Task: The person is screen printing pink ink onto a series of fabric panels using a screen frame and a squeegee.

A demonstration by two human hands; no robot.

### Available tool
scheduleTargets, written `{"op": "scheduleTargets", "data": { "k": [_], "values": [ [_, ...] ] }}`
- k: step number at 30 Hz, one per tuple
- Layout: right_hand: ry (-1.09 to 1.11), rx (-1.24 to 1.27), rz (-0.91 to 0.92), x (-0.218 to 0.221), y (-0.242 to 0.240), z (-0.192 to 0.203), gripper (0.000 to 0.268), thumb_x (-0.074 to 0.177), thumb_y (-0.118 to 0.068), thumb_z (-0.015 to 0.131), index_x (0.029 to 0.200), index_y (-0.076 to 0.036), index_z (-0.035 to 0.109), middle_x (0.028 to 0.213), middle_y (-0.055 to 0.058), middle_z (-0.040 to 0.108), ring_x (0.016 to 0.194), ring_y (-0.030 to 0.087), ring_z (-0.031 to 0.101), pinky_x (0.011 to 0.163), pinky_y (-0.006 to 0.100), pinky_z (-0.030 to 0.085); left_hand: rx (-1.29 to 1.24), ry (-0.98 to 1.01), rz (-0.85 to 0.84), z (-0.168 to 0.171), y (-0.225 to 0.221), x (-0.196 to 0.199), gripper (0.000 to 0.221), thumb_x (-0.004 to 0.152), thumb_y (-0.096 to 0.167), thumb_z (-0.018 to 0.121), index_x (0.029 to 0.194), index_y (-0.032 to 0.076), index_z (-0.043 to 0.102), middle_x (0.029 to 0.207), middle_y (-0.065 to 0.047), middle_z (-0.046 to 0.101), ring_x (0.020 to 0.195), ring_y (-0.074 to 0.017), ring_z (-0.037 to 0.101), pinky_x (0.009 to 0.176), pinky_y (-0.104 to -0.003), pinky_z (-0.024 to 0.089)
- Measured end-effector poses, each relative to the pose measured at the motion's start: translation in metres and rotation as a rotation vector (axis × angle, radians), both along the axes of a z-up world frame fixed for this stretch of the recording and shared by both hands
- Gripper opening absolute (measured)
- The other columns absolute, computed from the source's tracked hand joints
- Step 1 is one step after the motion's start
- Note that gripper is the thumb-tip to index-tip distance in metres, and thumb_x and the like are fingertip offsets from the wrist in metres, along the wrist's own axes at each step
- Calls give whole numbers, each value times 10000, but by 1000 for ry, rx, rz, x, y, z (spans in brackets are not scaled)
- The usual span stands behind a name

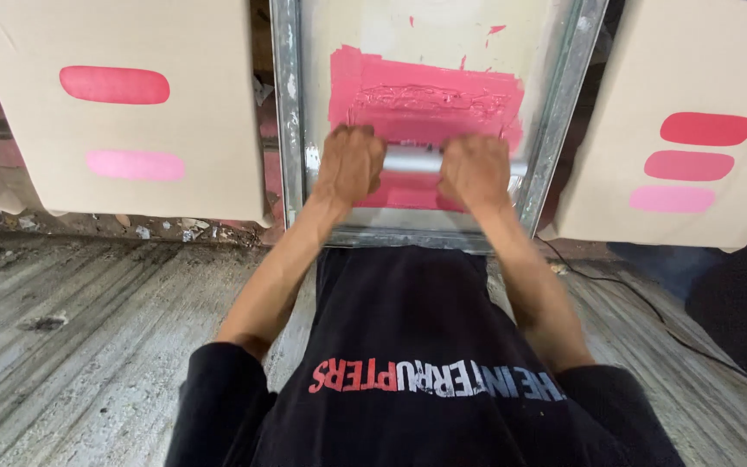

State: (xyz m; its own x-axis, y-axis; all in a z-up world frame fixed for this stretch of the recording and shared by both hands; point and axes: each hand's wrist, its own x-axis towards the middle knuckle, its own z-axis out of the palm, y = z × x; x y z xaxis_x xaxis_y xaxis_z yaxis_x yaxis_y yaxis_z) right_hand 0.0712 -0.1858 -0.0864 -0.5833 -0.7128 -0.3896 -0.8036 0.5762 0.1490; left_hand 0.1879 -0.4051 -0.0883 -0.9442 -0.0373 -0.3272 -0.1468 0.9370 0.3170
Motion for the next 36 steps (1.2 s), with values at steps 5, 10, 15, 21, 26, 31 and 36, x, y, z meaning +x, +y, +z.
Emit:
{"op": "scheduleTargets", "data": {
  "k": [5, 10, 15, 21, 26, 31, 36],
  "values": [
    [-339, -54, -139, 49, 12, 39, 244, 693, -273, 682, 897, -184, 782, 742, 40, 729, 729, 327, 749, 635, 457, 575, 71, -5, -47, 9, 19, 58, 277, 570, 195, 894, 795, 96, 767, 839, -86, 690, 762, -320, 713, 800, -427, 580],
    [-363, -77, -154, 7, 1, 72, 218, 689, -274, 677, 846, -181, 795, 763, 82, 756, 803, 368, 763, 686, 507, 585, 27, -75, -16, 19, -1, 25, 335, 557, 250, 923, 814, 114, 756, 801, -83, 700, 763, -315, 726, 761, -446, 608],
    [-248, -287, -137, -56, -19, 49, 170, 704, -257, 701, 845, -205, 779, 706, 60, 714, 739, 360, 753, 615, 464, 577, -70, 113, -47, 9, -32, -46, 287, 571, 157, 916, 817, 115, 775, 772, -74, 688, 732, -323, 735, 766, -447, 600],
    [-182, -58, -119, -53, -30, 56, 134, 855, -121, 705, 746, -199, 713, 512, -61, 517, 459, 147, 498, 501, 306, 535, -224, 45, -112, 34, -31, -48, 95, 782, 56, 735, 800, 145, 708, 584, 19, 598, 538, -134, 560, 609, -308, 566],
    [-212, -219, -140, -12, -1, 49, 120, 712, -216, 700, 765, -129, 762, 618, 106, 683, 624, 344, 723, 531, 412, 559, 41, 22, -39, 28, -6, -6, 278, 547, 100, 929, 761, 71, 756, 673, -102, 674, 680, -315, 721, 924, -481, 530],
    [-121, -115, -129, 35, 11, 62, 107, 752, -242, 669, 751, -166, 745, 612, 41, 673, 635, 297, 716, 548, 390, 530, 105, 7, -20, 38, 16, 37, 288, 549, 102, 948, 735, 47, 735, 697, -113, 689, 675, -337, 717, 965, -513, 488],
    [-368, -68, -147, 23, 17, 69, 147, 658, -212, 725, 777, -136, 765, 646, 95, 701, 669, 361, 735, 598, 448, 576, 106, -16, 1, 48, 21, 38, 208, 581, 64, 875, 728, 52, 729, 657, -103, 678, 630, -338, 709, 947, -497, 479]
  ]
}}
